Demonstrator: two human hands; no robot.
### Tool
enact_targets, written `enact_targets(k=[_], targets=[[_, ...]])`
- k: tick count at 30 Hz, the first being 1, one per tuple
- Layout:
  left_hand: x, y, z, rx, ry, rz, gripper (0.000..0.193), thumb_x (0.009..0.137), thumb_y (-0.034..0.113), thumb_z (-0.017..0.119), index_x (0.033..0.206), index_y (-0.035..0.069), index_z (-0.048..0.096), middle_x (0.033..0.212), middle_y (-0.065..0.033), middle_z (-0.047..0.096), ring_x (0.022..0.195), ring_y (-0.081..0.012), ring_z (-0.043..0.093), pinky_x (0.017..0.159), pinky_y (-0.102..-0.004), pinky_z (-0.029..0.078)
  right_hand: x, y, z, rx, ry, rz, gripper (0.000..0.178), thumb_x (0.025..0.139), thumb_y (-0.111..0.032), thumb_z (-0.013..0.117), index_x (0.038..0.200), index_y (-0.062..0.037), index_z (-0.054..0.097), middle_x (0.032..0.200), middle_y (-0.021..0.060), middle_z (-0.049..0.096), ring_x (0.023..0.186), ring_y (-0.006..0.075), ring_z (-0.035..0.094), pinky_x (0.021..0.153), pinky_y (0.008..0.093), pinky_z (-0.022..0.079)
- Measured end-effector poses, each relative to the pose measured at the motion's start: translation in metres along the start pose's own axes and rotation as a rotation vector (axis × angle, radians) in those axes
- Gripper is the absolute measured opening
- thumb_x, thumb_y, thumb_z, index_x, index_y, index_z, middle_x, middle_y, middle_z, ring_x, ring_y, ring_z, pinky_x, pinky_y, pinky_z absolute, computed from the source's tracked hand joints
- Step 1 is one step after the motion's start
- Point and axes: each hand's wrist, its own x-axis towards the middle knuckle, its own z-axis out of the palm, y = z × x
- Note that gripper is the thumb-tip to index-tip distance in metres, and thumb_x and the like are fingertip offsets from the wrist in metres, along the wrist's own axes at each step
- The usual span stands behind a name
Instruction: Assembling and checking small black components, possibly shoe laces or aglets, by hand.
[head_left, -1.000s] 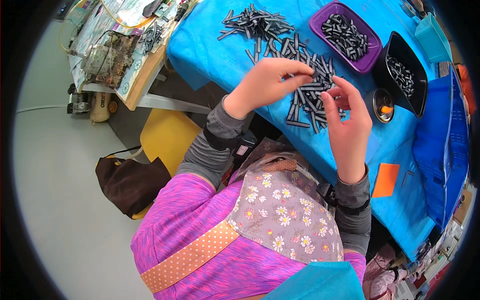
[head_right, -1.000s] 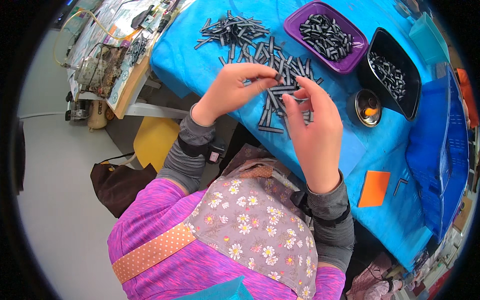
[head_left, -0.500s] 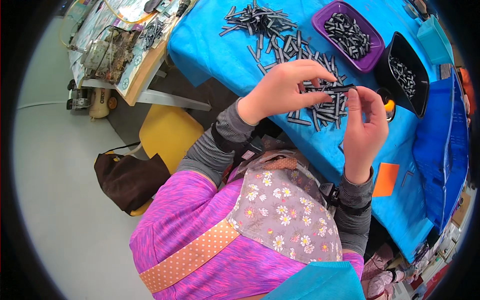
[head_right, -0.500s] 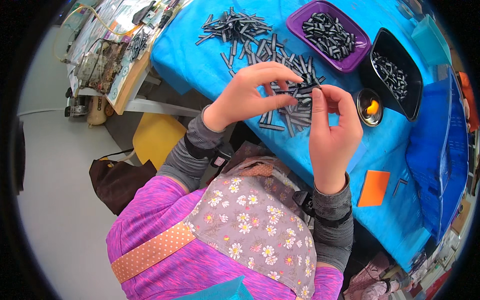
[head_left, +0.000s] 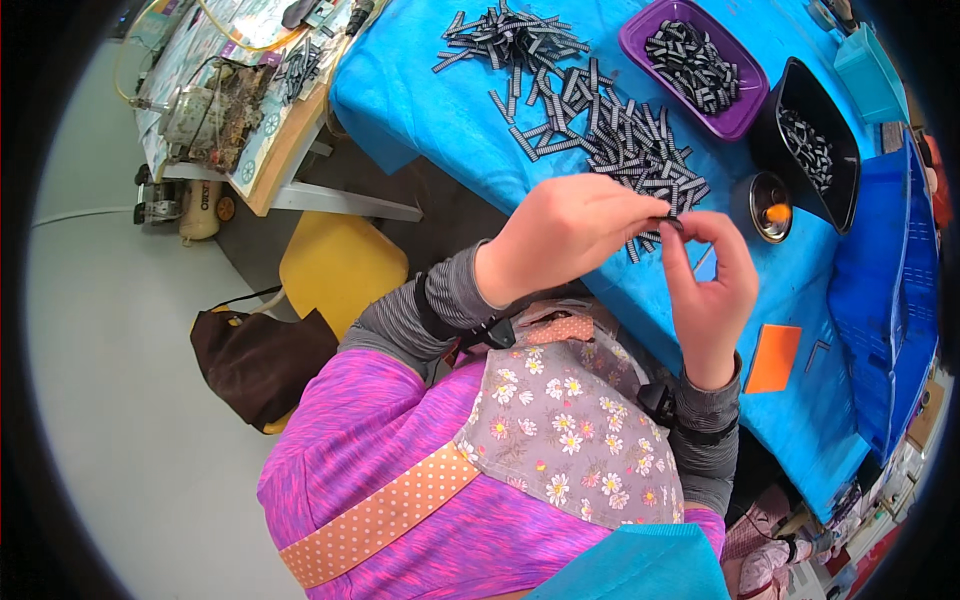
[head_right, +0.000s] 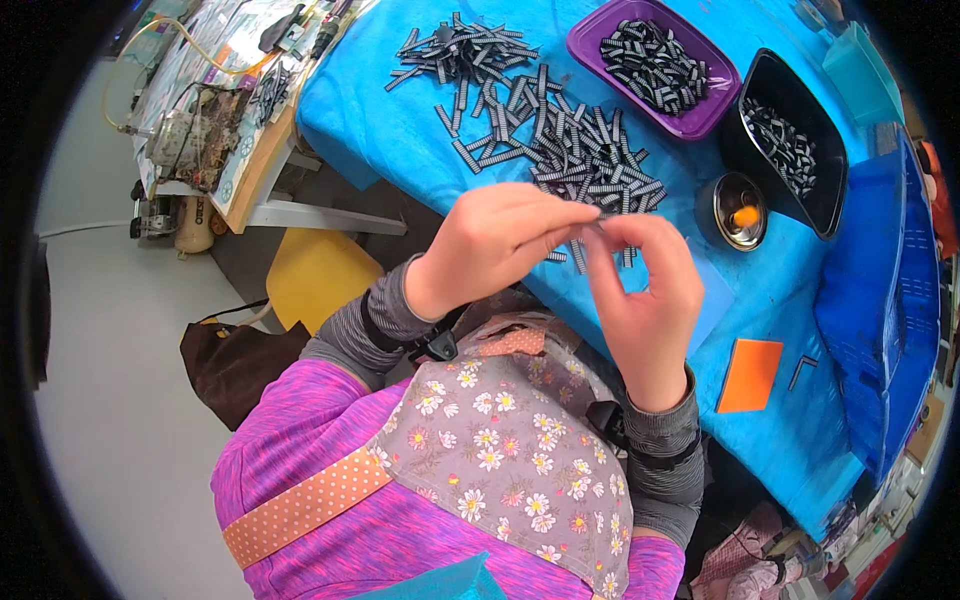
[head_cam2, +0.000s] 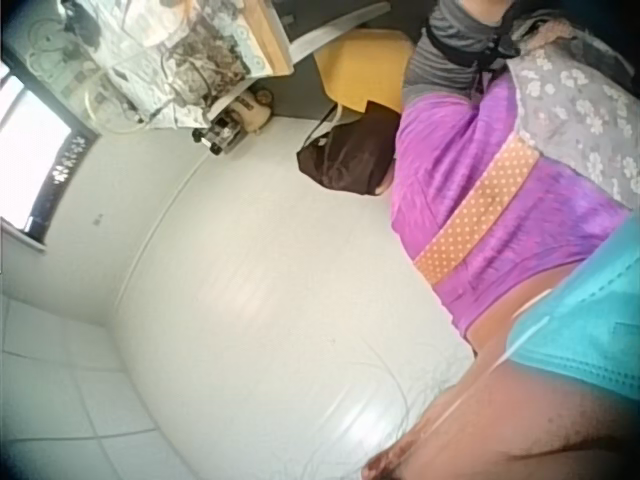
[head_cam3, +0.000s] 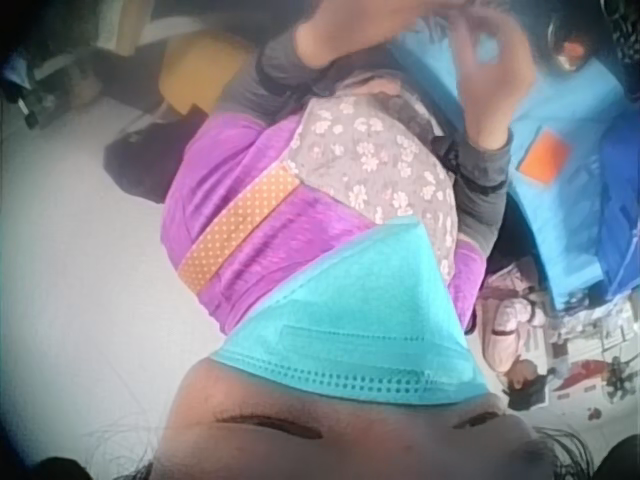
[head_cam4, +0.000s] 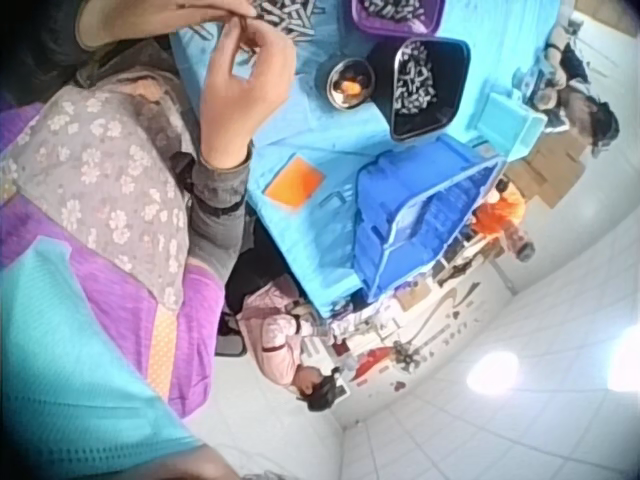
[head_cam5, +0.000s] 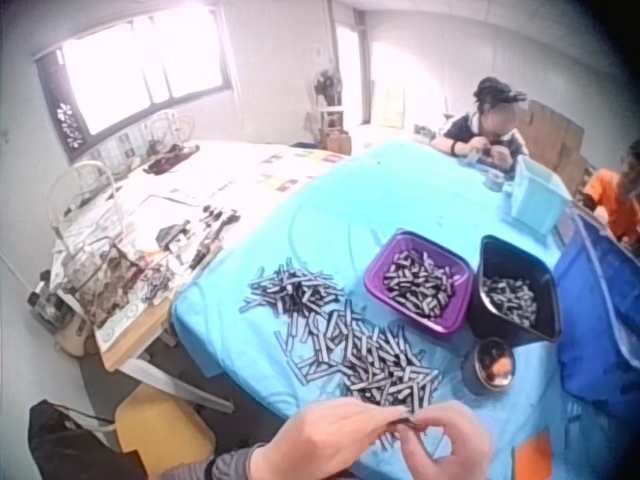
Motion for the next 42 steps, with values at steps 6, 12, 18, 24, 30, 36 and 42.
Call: enact_targets(k=[6,12,18,24,30,36,42], targets=[[-0.015,0.005,0.015,0.088,0.097,0.000,0.024,0.072,-0.001,0.077,0.094,0.003,0.070,0.081,-0.0092,0.070,0.068,-0.0244,0.068,0.056,-0.0318,0.052,-0.013,0.009,0.011,0.108,0.017,0.245,0.011,0.083,-0.002,0.069,0.089,-0.0010,0.060,0.078,0.0049,0.061,0.072,0.0137,0.056,0.069,0.0267,0.046],[-0.018,0.004,0.014,-0.071,0.034,-0.192,0.021,0.073,-0.001,0.077,0.093,0.002,0.070,0.083,-0.0099,0.071,0.071,-0.0212,0.068,0.062,-0.0293,0.053,-0.010,0.012,0.009,0.091,-0.036,0.196,0.012,0.084,-0.005,0.069,0.091,-0.0011,0.060,0.079,0.0035,0.062,0.075,0.0122,0.056,0.071,0.0267,0.045],[-0.018,0.004,0.008,-0.336,0.002,-0.386,0.017,0.077,-0.003,0.075,0.093,-0.002,0.071,0.087,-0.0104,0.072,0.076,-0.0161,0.068,0.066,-0.0269,0.053,-0.009,0.013,0.008,0.208,-0.095,0.258,0.013,0.086,-0.006,0.071,0.095,-0.0003,0.063,0.085,0.0040,0.066,0.079,0.0112,0.060,0.073,0.0255,0.046],[-0.019,0.001,0.007,-0.389,-0.023,-0.446,0.013,0.081,-0.004,0.073,0.094,-0.004,0.070,0.089,-0.0101,0.071,0.081,-0.0130,0.067,0.070,-0.0256,0.054,-0.006,0.008,0.006,0.155,-0.095,0.286,0.012,0.085,-0.004,0.071,0.096,0.0011,0.067,0.088,0.0053,0.068,0.081,0.0115,0.060,0.075,0.0246,0.047],[-0.018,0.004,0.004,-0.715,-0.024,-0.744,0.013,0.087,-0.002,0.068,0.100,-0.005,0.069,0.095,-0.0087,0.071,0.087,-0.0131,0.067,0.078,-0.0253,0.055,-0.005,0.014,0.002,0.187,-0.133,0.248,0.015,0.086,-0.002,0.070,0.101,0.0013,0.068,0.091,0.0059,0.068,0.083,0.0112,0.061,0.076,0.0247,0.048],[-0.015,0.005,0.003,-0.687,0.041,-0.719,0.014,0.087,-0.003,0.069,0.101,-0.003,0.069,0.095,-0.0083,0.070,0.088,-0.0123,0.067,0.078,-0.0247,0.055,-0.005,0.016,0.005,0.337,-0.064,0.309,0.028,0.084,0.000,0.071,0.111,-0.0011,0.063,0.098,0.0024,0.065,0.086,0.0105,0.059,0.076,0.0239,0.047],[-0.010,0.002,0.002,-0.603,0.160,-0.640,0.012,0.086,-0.003,0.069,0.098,-0.003,0.069,0.095,-0.0070,0.070,0.088,-0.0115,0.066,0.078,-0.0237,0.054,-0.004,0.021,0.003,0.276,-0.042,0.247,0.026,0.085,0.001,0.070,0.109,-0.0018,0.060,0.098,0.0019,0.060,0.088,0.0091,0.055,0.078,0.0225,0.045]])
